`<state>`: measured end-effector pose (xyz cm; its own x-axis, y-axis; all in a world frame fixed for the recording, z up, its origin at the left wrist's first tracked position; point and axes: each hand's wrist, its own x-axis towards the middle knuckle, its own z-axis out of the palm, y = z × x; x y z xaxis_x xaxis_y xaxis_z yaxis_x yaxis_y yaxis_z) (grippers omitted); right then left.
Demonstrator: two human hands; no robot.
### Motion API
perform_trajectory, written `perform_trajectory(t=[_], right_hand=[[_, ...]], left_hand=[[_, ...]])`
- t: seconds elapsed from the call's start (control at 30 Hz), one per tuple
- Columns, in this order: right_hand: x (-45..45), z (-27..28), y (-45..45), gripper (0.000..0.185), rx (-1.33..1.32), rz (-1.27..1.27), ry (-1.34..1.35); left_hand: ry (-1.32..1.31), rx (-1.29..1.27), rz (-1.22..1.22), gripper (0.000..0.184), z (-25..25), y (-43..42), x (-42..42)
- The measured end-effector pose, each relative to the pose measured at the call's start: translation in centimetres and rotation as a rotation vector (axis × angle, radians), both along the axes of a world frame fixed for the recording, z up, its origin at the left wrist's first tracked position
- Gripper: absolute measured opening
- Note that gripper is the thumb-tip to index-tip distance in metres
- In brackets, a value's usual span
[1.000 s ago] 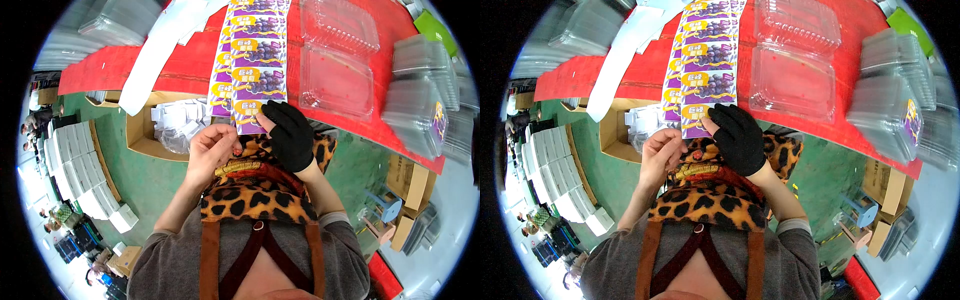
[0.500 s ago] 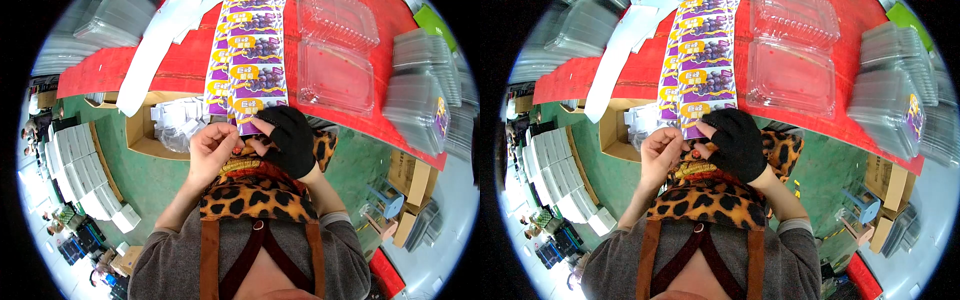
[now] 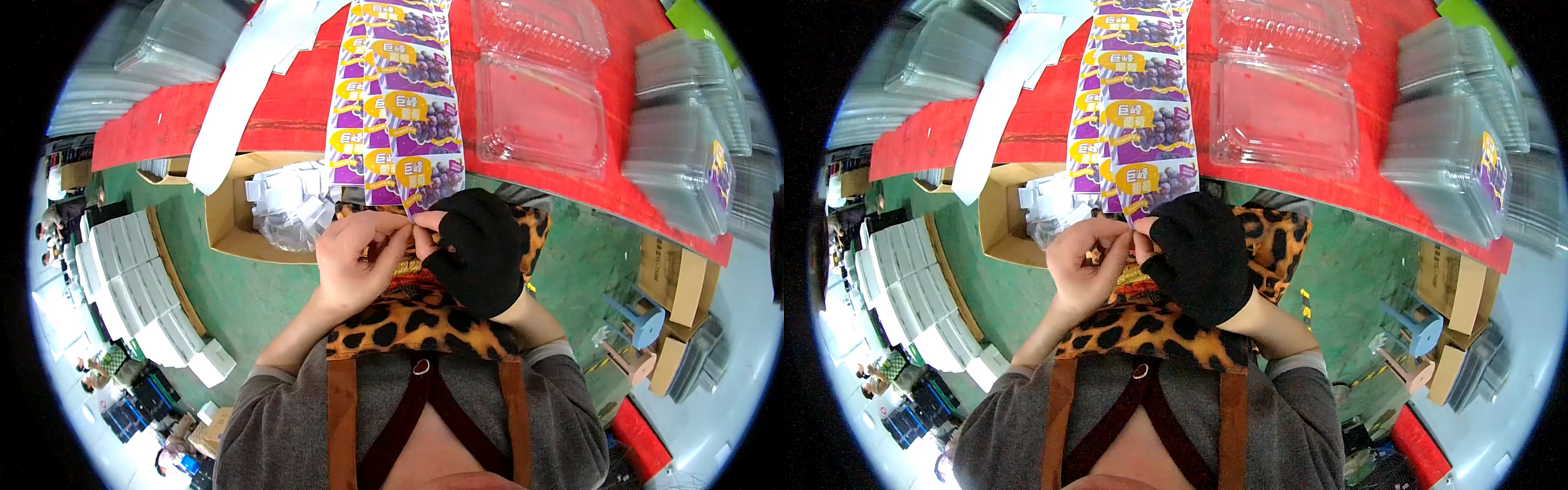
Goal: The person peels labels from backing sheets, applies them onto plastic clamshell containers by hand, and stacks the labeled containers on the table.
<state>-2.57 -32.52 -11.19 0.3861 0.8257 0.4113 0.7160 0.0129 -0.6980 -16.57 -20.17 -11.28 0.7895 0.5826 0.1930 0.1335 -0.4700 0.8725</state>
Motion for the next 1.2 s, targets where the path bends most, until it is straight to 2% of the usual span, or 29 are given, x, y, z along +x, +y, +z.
perform_trajectory(t=[0.03,0.13,0.23,0.33,0.47,0.5,0.57,0.67,0.8,0.83,0.9,0.93,0.97,1.0,1.1,1.2], right_hand=[[0.1,0.2,-0.1,0.026,-0.026,-0.001,0.020],[0.2,0.3,-0.2,0.024,-0.067,0.000,0.097],[0.3,0.3,-0.2,0.021,-0.074,-0.001,0.190],[0.9,1.0,-0.2,0.016,-0.078,0.022,0.308],[2.5,0.8,-0.8,0.008,-0.097,-0.097,0.564],[2.9,0.7,-0.8,0.008,-0.071,-0.097,0.666],[3.7,0.6,-0.7,0.008,-0.017,-0.101,0.869],[3.3,0.9,-0.4,0.008,-0.052,-0.039,0.858],[2.8,1.0,-0.3,0.010,-0.106,0.049,0.955],[2.9,1.0,-0.3,0.010,-0.123,0.070,0.968],[2.3,1.6,-0.9,0.015,-0.075,0.029,0.791],[1.9,2.0,-1.3,0.018,-0.053,0.006,0.700],[1.9,2.3,-1.5,0.021,-0.032,-0.018,0.605],[2.4,2.5,-1.8,0.027,-0.051,0.031,0.394],[2.6,1.8,-2.6,0.023,-0.076,0.069,0.114],[3.4,2.3,-3.5,0.015,-0.091,0.003,0.261]], left_hand=[[-0.019,0.100,-0.024,0.010,0.0,0.0,0.1],[-0.017,0.160,-0.046,0.012,0.4,-0.1,0.2],[0.001,0.138,-0.047,0.016,0.4,-0.3,0.0],[-0.011,0.153,-0.086,0.011,0.5,-0.3,-0.1],[0.058,-0.178,0.063,0.004,-1.3,-0.3,-1.4],[0.078,-0.334,0.106,0.005,-1.4,-0.2,-1.6],[0.148,-0.482,0.153,0.009,-1.5,0.4,-1.9],[-0.059,-0.711,0.043,0.017,-0.7,0.3,-1.4],[0.339,-0.812,-0.230,0.022,0.2,1.1,-0.4],[0.314,-0.821,-0.226,0.021,0.5,0.9,-0.1],[0.266,-0.842,-0.222,0.021,1.1,0.5,0.9],[0.292,-0.710,-0.246,0.017,0.8,0.7,1.1],[0.271,-0.696,-0.239,0.016,0.6,0.7,1.3],[0.248,-0.682,-0.236,0.016,0.5,0.5,1.4],[0.257,-0.552,-0.282,0.015,0.5,0.5,1.9],[0.291,-0.436,-0.189,0.017,0.3,-0.1,2.4]])
